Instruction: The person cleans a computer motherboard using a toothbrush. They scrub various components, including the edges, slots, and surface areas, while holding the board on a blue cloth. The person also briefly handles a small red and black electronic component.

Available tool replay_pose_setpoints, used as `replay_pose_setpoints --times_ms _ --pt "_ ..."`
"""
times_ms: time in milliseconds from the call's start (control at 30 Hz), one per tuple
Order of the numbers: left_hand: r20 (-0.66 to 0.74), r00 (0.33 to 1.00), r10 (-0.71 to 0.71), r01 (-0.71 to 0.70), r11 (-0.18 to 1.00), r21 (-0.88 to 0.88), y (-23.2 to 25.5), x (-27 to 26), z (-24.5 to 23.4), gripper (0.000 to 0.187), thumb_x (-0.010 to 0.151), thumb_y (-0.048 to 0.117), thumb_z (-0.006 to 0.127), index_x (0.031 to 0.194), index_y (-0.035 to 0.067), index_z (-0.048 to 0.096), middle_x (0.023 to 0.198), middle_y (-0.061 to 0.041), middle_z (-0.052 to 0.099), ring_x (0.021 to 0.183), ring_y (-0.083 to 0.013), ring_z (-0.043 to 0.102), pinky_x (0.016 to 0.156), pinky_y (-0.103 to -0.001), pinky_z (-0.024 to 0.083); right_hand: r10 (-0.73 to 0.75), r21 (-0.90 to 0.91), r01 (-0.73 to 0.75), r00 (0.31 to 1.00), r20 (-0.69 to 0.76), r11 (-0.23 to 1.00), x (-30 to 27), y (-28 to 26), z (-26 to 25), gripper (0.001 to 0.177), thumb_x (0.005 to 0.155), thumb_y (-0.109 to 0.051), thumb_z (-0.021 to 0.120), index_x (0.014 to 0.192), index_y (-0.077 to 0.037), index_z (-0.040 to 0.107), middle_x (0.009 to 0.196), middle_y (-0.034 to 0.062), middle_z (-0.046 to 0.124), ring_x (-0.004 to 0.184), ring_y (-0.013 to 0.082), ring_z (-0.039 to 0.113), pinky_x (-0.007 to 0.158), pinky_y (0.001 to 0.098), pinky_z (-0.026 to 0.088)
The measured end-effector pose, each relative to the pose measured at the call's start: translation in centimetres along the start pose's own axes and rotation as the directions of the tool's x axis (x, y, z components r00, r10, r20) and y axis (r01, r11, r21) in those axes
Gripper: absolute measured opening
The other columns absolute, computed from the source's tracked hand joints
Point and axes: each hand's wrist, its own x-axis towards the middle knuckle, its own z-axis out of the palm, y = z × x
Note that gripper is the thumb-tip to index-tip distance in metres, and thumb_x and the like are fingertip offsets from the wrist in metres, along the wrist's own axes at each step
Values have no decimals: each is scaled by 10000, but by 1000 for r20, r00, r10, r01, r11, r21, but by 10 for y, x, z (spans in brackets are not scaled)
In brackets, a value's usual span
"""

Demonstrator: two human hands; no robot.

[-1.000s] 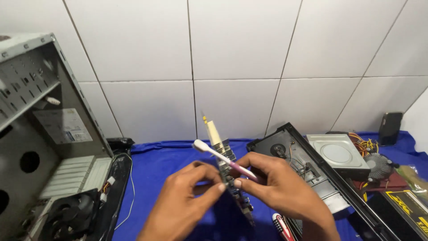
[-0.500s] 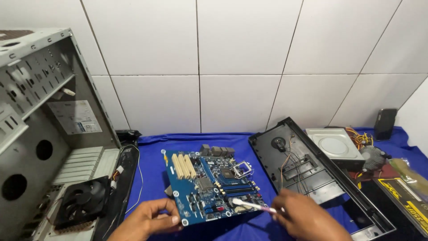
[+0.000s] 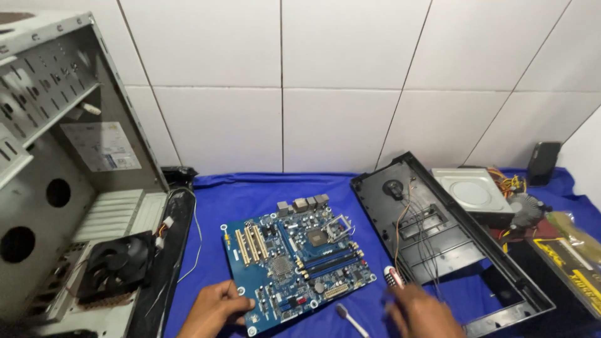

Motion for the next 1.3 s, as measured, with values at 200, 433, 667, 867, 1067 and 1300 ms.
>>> replay_pose_setpoints --times_ms 200,433,667,867,1067,1300 --pt "39 999 21 -35 917 397 27 -24 4 265 792 75 839 723 94 584 668 -66 698 570 -204 786 566 -284 518 138 -137 -161 977 -162 977 7 -35 -13 359 907 -452 631 1186 -241 549 1168 57 604 1083 389 680 877 572 579" --pt "210 973 99 -137 974 178 5 -16 -9 238 900 2 778 967 57 557 622 -151 712 485 -233 723 462 -313 573 36 -342 -137 958 -285 930 41 -8 27 517 790 -548 716 1129 -183 581 1098 79 645 1070 349 696 907 513 586" --pt "185 959 212 -280 641 715 16 -33 -7 282 919 223 763 1060 154 529 551 -22 636 491 -215 614 724 -344 520 14 -389 -148 945 -328 909 35 -18 6 527 731 -610 720 1101 -243 643 1265 62 534 1111 320 642 829 471 632" --pt "307 878 368 -474 580 662 5 -42 -23 193 871 182 808 982 182 650 854 15 722 765 -194 697 707 -387 521 99 -275 -226 907 -410 934 -7 -52 -41 539 751 -634 705 1192 -333 636 1176 -49 737 995 215 751 791 346 606" --pt "478 810 340 -581 572 578 2 -57 -30 217 862 234 787 1065 250 714 1077 14 674 994 -172 679 838 -383 522 152 489 171 820 -553 855 -41 -102 -81 290 874 -89 754 1132 7 664 1014 139 761 893 230 731 809 329 552" --pt "407 703 584 -711 551 437 -31 -50 -33 171 859 177 800 947 177 654 925 3 649 835 -158 666 768 -338 516 -34 834 460 880 -473 304 -53 -160 -59 430 852 47 595 1277 27 534 1114 324 756 891 402 809 749 448 692"
